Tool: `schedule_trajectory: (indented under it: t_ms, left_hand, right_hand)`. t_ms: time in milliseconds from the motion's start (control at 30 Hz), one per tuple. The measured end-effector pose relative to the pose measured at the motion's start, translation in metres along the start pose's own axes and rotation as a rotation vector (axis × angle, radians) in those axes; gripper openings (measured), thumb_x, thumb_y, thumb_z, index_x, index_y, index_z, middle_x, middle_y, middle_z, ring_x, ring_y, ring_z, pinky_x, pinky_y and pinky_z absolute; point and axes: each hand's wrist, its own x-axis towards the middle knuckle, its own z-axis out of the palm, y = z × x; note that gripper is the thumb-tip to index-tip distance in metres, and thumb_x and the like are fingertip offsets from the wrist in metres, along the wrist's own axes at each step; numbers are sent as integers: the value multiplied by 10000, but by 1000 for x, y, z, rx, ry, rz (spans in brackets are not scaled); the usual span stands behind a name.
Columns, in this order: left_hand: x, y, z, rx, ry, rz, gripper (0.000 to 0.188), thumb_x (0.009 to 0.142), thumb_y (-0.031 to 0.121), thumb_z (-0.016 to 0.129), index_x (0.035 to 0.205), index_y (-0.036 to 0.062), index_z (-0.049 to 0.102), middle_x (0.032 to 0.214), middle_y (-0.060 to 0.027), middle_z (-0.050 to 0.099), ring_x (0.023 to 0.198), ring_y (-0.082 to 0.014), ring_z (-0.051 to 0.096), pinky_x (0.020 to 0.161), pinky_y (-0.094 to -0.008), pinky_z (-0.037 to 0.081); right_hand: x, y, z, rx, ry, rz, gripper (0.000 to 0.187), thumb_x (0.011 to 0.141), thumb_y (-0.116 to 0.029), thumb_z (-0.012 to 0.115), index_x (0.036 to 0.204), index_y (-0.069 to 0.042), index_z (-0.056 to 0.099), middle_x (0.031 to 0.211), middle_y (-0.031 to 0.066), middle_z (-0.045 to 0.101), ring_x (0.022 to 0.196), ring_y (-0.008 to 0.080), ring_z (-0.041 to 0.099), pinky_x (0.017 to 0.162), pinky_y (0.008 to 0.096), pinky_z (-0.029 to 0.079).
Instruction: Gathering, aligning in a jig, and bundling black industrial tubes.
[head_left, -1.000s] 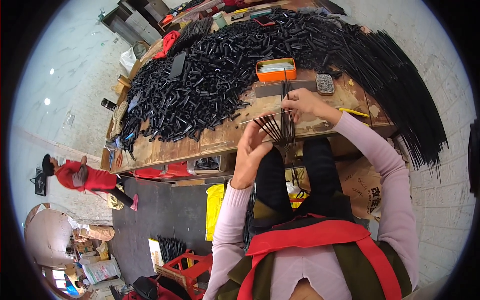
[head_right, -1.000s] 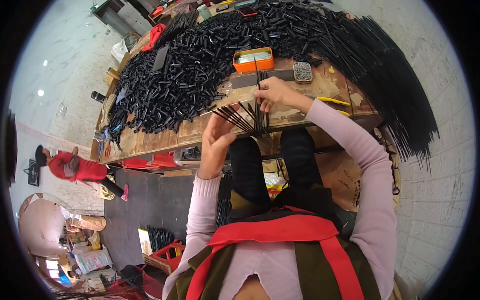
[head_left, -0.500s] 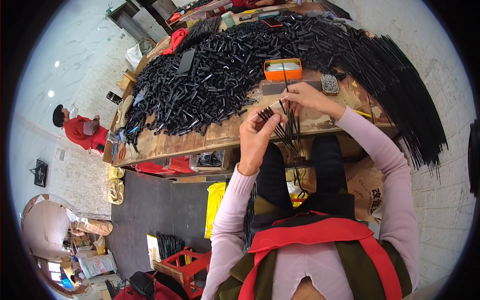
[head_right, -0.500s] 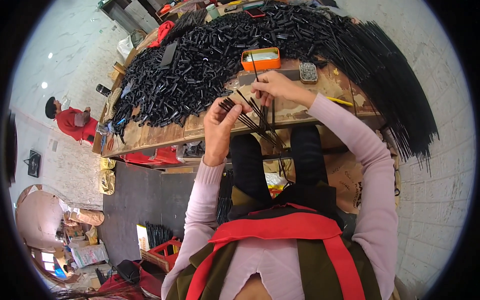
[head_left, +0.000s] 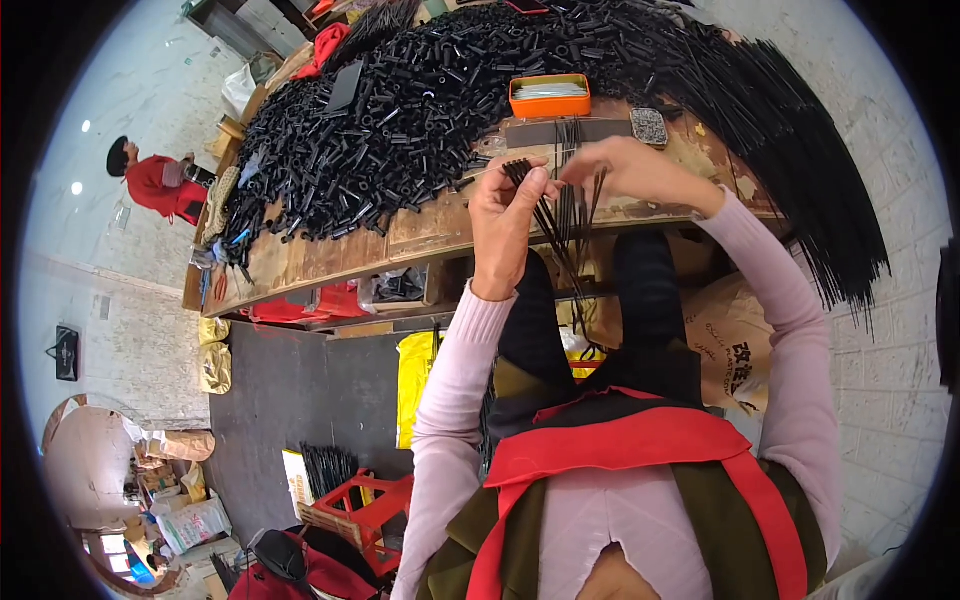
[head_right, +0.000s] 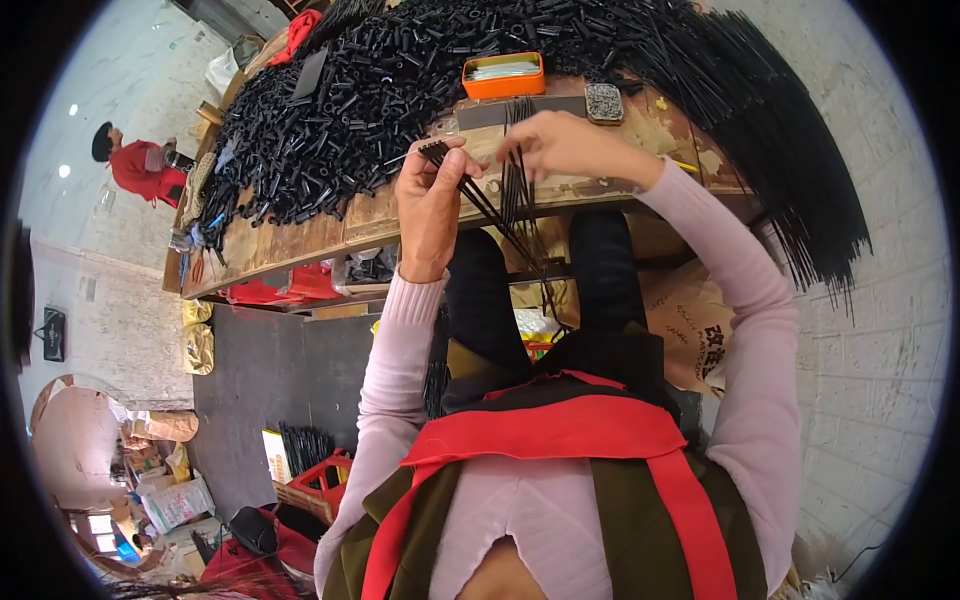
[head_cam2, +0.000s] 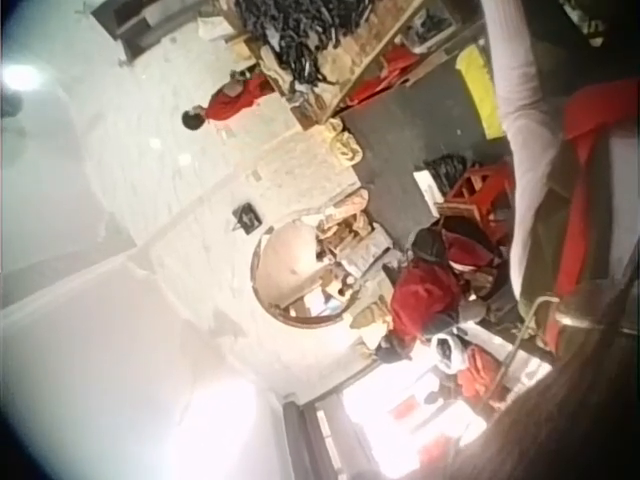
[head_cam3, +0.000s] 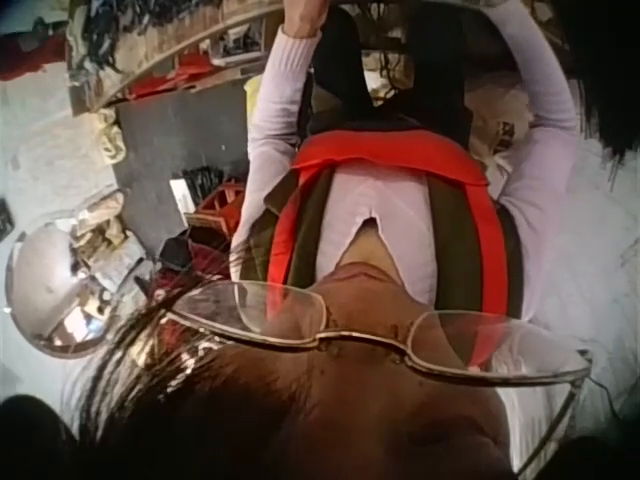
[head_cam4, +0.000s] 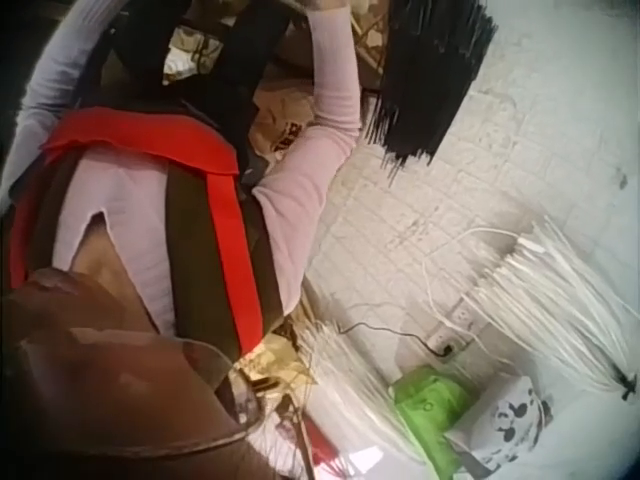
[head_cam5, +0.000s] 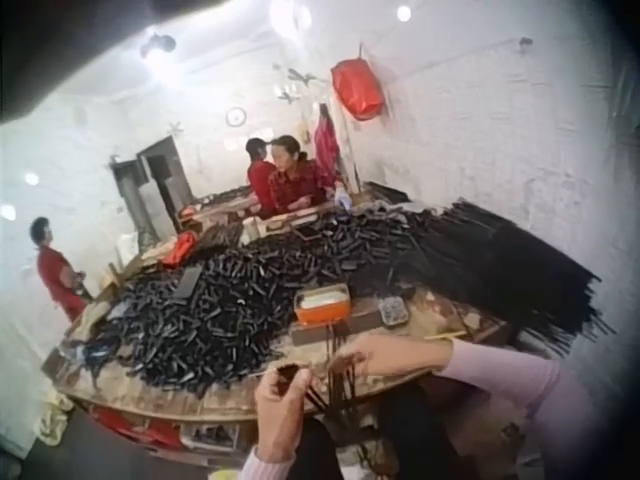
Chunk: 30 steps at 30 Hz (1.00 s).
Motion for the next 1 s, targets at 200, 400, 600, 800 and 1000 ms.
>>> schedule_trajectory:
  t_ms: [200, 400, 600, 800, 1000]
  left_hand:
    - [0, 1, 3, -11, 8, 11, 134, 970, 62, 628, 1085, -6, 627, 866, -47, 669, 831, -128, 647, 817, -272, 502]
    - [8, -8, -2, 39, -13, 74, 143, 960, 55, 634, 1093, 4, 641, 852, -66, 679, 806, -134, 658, 814, -278, 523]
    - [4, 12, 11, 199, 60, -7, 315, 973, 233, 672, 1144, -20, 597, 838, -43, 650, 766, -104, 610, 727, -256, 495]
    - [5, 16, 12, 216, 10, -78, 276, 942, 160, 704, 1143, -15, 630, 929, -58, 684, 885, -134, 644, 822, -277, 502]
    - [-3, -2, 6, 170, -18, -90, 393, 944, 137, 697, 1291, 6, 567, 1169, -77, 640, 1076, -143, 606, 908, -308, 490]
  right_hand:
    - [-53, -9, 13, -136, -71, -21, 468, 839, -47, 605, 1303, 8, 579, 1036, 165, 683, 923, 223, 675, 805, 346, 538]
    - [-99, 50, 25, -318, -204, 228, 437, 885, -229, 664, 1245, 15, 610, 1059, 194, 696, 969, 305, 675, 828, 372, 519]
    - [-128, 53, 54, -140, -334, 321, 380, 944, -262, 616, 1190, 27, 645, 962, 174, 717, 885, 282, 692, 797, 355, 524]
    - [-127, 113, 103, -405, -266, 323, 306, 931, -239, 615, 1117, -1, 666, 982, 206, 693, 965, 362, 666, 830, 417, 523]
    - [-124, 182, 146, -582, -187, 404, 214, 917, -181, 581, 1039, -25, 662, 948, 209, 684, 978, 377, 652, 816, 447, 519]
